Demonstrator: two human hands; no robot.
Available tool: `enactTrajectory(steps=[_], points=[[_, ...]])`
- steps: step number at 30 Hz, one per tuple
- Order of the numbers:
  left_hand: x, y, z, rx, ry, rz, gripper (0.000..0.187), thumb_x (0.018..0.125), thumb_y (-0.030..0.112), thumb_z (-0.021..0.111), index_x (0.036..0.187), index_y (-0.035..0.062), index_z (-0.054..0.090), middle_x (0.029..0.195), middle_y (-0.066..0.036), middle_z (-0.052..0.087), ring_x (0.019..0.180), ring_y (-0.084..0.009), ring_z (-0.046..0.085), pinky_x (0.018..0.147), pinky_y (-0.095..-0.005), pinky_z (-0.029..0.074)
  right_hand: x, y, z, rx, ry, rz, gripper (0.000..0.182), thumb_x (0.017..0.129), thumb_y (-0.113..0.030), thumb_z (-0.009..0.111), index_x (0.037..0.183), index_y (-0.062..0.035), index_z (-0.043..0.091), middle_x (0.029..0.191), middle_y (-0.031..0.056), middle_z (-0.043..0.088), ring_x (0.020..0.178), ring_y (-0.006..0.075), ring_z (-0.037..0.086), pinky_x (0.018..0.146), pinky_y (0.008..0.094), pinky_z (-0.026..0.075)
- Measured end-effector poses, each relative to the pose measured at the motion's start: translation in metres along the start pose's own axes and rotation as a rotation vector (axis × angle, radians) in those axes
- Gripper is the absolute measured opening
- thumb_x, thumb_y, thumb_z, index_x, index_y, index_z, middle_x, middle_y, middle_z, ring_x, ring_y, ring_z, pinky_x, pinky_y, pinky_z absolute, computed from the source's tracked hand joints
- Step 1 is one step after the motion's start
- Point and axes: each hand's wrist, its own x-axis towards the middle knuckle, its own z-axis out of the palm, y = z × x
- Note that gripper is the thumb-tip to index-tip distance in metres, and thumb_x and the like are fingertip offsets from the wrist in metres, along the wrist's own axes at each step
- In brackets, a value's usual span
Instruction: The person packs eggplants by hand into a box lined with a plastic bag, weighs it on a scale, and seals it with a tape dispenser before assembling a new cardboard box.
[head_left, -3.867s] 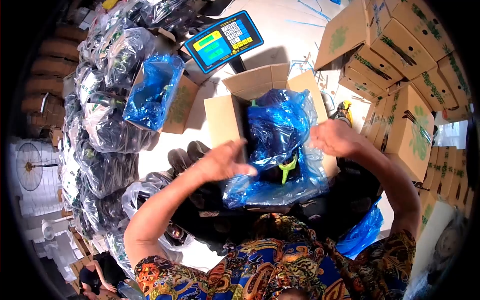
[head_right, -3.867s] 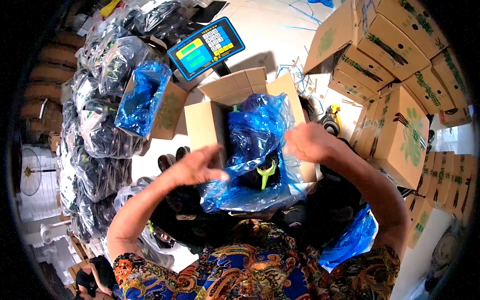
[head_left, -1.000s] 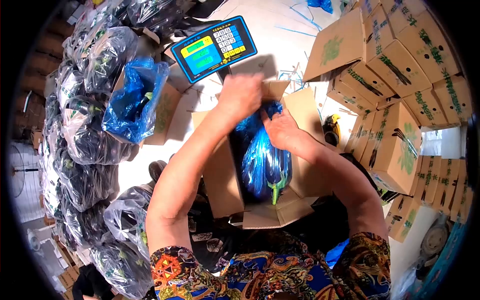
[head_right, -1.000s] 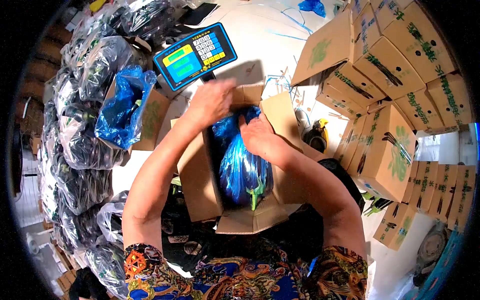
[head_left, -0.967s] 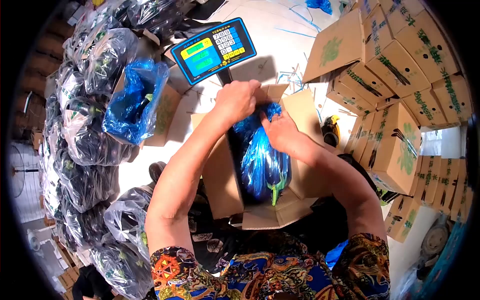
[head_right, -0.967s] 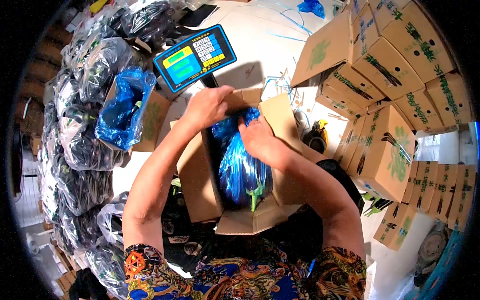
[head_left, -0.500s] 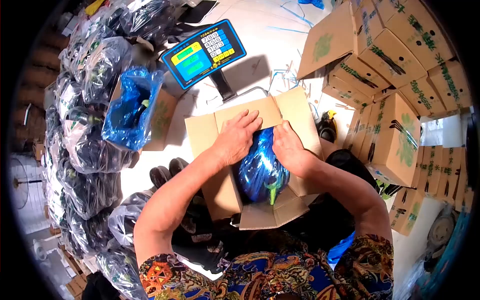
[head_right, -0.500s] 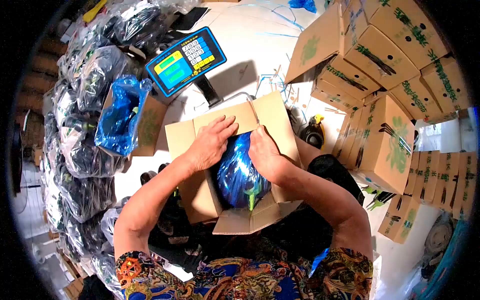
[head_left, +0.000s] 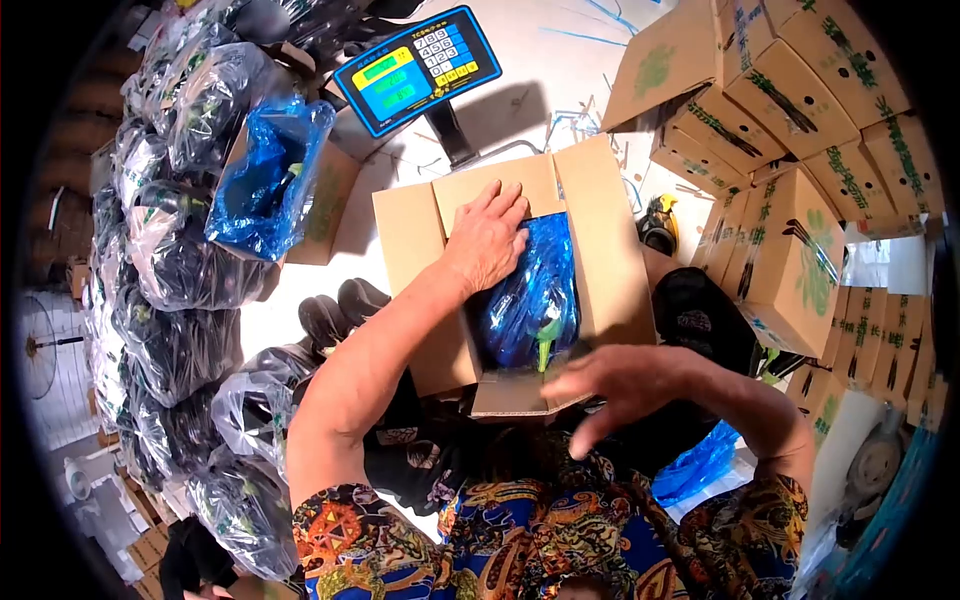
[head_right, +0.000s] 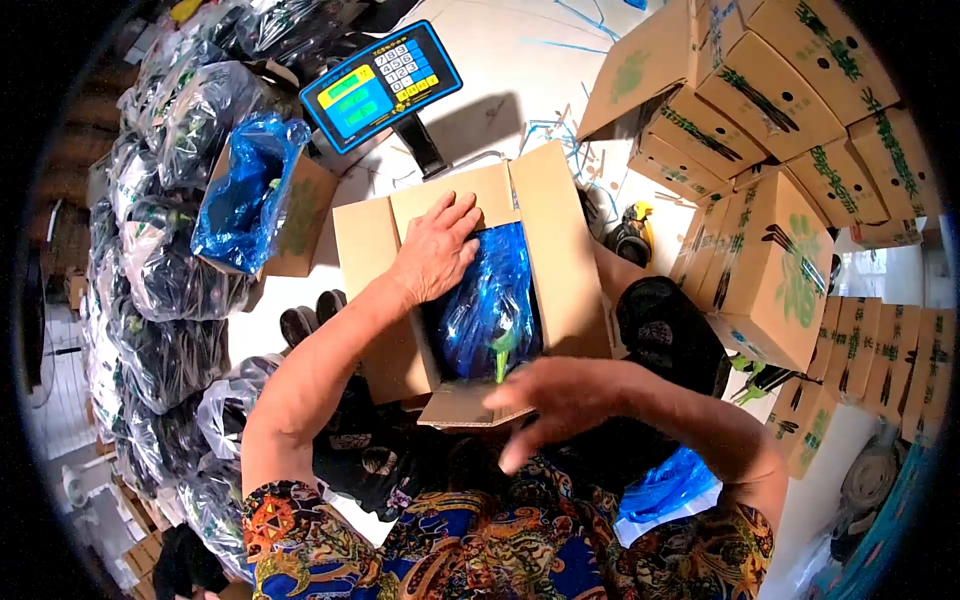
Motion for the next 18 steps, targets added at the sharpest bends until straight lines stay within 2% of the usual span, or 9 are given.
enactTrajectory(steps=[1,4,5,8,9,13,14,15,18], points=[[0.001,0.003,0.001,-0.013,-0.011,-0.023,0.045,0.093,0.021,0.057,0.133,0.0037,0.049,0.148,-0.016,0.041,0.138,-0.0398,0.034,0.103,-0.0545,0.037,-0.003,-0.005,-0.001,0.046,-0.104,-0.035,0.044,0.082,-0.039,0.068,0.112,-0.0075,0.065,0.121,0.0160,0.063,0.103,0.0349,0.062,0.082,0.0482,0.048],[0.005,0.016,0.006,-0.069,-0.022,-0.134,0.045,0.092,0.023,0.058,0.131,0.0015,0.050,0.150,-0.017,0.038,0.141,-0.0401,0.031,0.104,-0.0548,0.035,0.015,0.011,-0.005,-0.172,-0.181,0.121,0.034,0.081,-0.038,0.069,0.100,-0.0095,0.066,0.101,0.0103,0.069,0.088,0.0359,0.064,0.074,0.0456,0.052],[0.007,0.021,0.007,-0.067,-0.022,-0.169,0.046,0.093,0.023,0.057,0.132,0.0008,0.048,0.151,-0.017,0.036,0.141,-0.0402,0.030,0.105,-0.0554,0.034,0.013,0.010,-0.002,-0.134,-0.006,0.082,0.028,0.082,-0.034,0.069,0.086,-0.0070,0.063,0.082,0.0077,0.067,0.079,0.0337,0.065,0.066,0.0426,0.052],[0.005,0.036,0.011,-0.067,-0.066,-0.265,0.048,0.094,0.024,0.055,0.134,-0.0007,0.045,0.153,-0.018,0.032,0.143,-0.0406,0.026,0.107,-0.0571,0.032,0.008,0.006,0.033,-0.399,0.245,-0.100,0.022,0.080,-0.027,0.069,0.083,-0.0064,0.062,0.079,0.0080,0.065,0.077,0.0297,0.065,0.063,0.0412,0.050],[0.007,0.040,0.011,-0.074,-0.089,-0.287,0.049,0.095,0.025,0.054,0.135,-0.0010,0.044,0.154,-0.019,0.031,0.143,-0.0407,0.025,0.108,-0.0575,0.032,0.005,0.006,0.040,-0.505,0.375,-0.167,0.014,0.080,-0.022,0.067,0.078,-0.0102,0.059,0.069,0.0067,0.059,0.069,0.0234,0.063,0.061,0.0388,0.048],[0.008,0.049,0.011,-0.087,-0.107,-0.336,0.051,0.095,0.026,0.054,0.137,-0.0015,0.043,0.155,-0.020,0.028,0.145,-0.0412,0.022,0.109,-0.0590,0.030,0.002,0.009,0.047,-0.537,0.593,-0.165,0.013,0.081,-0.020,0.066,0.078,-0.0103,0.057,0.073,0.0036,0.053,0.070,0.0216,0.055,0.063,0.0345,0.042],[0.009,0.050,0.010,-0.081,-0.113,-0.338,0.051,0.095,0.026,0.055,0.137,-0.0015,0.043,0.155,-0.020,0.027,0.145,-0.0412,0.021,0.109,-0.0592,0.030,0.006,0.010,0.046,-0.546,0.600,-0.160,0.013,0.082,-0.021,0.064,0.079,-0.0104,0.057,0.073,0.0041,0.053,0.071,0.0217,0.055,0.064,0.0344,0.041],[0.009,0.044,0.016,-0.068,-0.098,-0.319,0.049,0.095,0.028,0.055,0.135,0.0016,0.044,0.155,-0.020,0.028,0.142,-0.0446,0.025,0.105,-0.0634,0.034,0.011,0.014,0.045,-0.547,0.625,-0.155,0.013,0.083,-0.021,0.063,0.080,-0.0104,0.057,0.073,0.0041,0.053,0.072,0.0218,0.055,0.064,0.0344,0.040],[0.014,0.026,0.013,-0.122,-0.102,-0.253,0.045,0.094,0.027,0.057,0.129,0.0008,0.048,0.149,-0.022,0.035,0.139,-0.0464,0.029,0.104,-0.0629,0.036,0.016,0.011,0.050,-0.575,0.628,-0.193,0.015,0.083,-0.023,0.062,0.081,-0.0101,0.055,0.073,0.0043,0.051,0.073,0.0209,0.053,0.067,0.0337,0.039]])
